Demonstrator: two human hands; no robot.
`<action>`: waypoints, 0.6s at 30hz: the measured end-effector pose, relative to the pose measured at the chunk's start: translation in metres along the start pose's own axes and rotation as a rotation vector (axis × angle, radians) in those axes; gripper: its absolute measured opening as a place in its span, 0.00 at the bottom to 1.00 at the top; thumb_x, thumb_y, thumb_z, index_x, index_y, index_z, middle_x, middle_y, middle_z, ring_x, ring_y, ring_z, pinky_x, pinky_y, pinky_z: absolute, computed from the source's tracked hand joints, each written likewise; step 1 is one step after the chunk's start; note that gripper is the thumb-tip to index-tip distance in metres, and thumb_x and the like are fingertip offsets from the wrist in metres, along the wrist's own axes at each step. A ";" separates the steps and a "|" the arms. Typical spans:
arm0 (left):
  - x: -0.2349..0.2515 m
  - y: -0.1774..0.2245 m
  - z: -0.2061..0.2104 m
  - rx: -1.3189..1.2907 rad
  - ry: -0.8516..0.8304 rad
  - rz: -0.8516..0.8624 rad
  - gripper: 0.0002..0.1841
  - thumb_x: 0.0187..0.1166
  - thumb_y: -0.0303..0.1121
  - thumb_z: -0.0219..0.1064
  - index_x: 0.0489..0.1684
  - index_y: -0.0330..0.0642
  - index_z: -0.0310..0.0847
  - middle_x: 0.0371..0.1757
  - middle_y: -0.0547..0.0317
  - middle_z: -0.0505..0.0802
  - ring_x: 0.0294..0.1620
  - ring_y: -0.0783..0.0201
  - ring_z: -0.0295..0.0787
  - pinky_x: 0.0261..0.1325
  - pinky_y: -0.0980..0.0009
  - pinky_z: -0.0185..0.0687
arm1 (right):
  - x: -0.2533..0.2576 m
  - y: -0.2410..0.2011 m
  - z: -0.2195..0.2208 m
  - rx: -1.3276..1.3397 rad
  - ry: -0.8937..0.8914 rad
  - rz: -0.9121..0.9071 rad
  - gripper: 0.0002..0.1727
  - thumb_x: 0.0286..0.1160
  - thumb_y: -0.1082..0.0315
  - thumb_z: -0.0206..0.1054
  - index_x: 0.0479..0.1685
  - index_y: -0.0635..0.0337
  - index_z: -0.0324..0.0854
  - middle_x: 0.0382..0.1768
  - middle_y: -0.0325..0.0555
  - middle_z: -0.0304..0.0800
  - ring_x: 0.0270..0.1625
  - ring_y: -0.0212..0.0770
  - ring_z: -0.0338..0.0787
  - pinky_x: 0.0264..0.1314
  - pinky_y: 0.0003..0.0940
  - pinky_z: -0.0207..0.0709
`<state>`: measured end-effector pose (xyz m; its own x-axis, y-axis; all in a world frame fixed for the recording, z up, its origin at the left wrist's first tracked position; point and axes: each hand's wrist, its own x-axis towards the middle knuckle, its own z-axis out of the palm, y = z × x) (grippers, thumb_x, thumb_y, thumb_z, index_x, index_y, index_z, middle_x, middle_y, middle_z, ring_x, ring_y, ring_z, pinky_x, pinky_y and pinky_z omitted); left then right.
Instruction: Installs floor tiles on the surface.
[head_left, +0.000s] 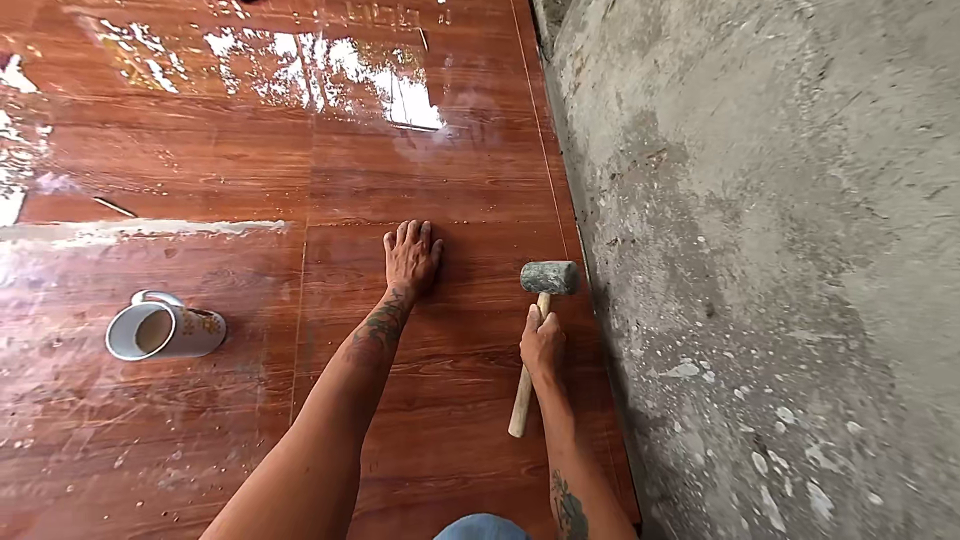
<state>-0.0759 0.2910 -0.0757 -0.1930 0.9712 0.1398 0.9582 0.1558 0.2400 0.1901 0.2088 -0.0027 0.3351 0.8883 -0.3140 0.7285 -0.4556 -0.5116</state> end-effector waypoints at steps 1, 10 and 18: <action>0.001 0.001 0.000 0.001 -0.002 0.004 0.32 0.89 0.57 0.39 0.81 0.51 0.74 0.81 0.55 0.80 0.86 0.50 0.68 0.82 0.41 0.59 | 0.003 0.000 -0.003 0.010 -0.020 0.010 0.27 0.93 0.46 0.50 0.54 0.64 0.81 0.34 0.54 0.89 0.34 0.50 0.93 0.42 0.50 0.88; -0.002 0.006 -0.005 0.019 0.044 0.007 0.31 0.90 0.57 0.40 0.79 0.52 0.77 0.79 0.57 0.82 0.84 0.52 0.71 0.81 0.42 0.63 | 0.001 -0.010 0.004 -0.020 -0.102 -0.047 0.30 0.93 0.44 0.49 0.59 0.67 0.79 0.37 0.58 0.90 0.36 0.54 0.93 0.43 0.56 0.88; 0.002 0.007 -0.002 0.020 0.010 -0.053 0.31 0.88 0.59 0.41 0.81 0.56 0.75 0.83 0.61 0.80 0.87 0.56 0.68 0.84 0.44 0.60 | -0.034 -0.019 0.037 -0.181 0.014 -0.216 0.29 0.91 0.46 0.54 0.62 0.68 0.78 0.40 0.65 0.91 0.47 0.64 0.93 0.48 0.62 0.83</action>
<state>-0.0698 0.2936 -0.0718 -0.2460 0.9595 0.1372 0.9505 0.2111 0.2280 0.1423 0.1848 -0.0121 0.1677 0.9649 -0.2020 0.8784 -0.2393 -0.4138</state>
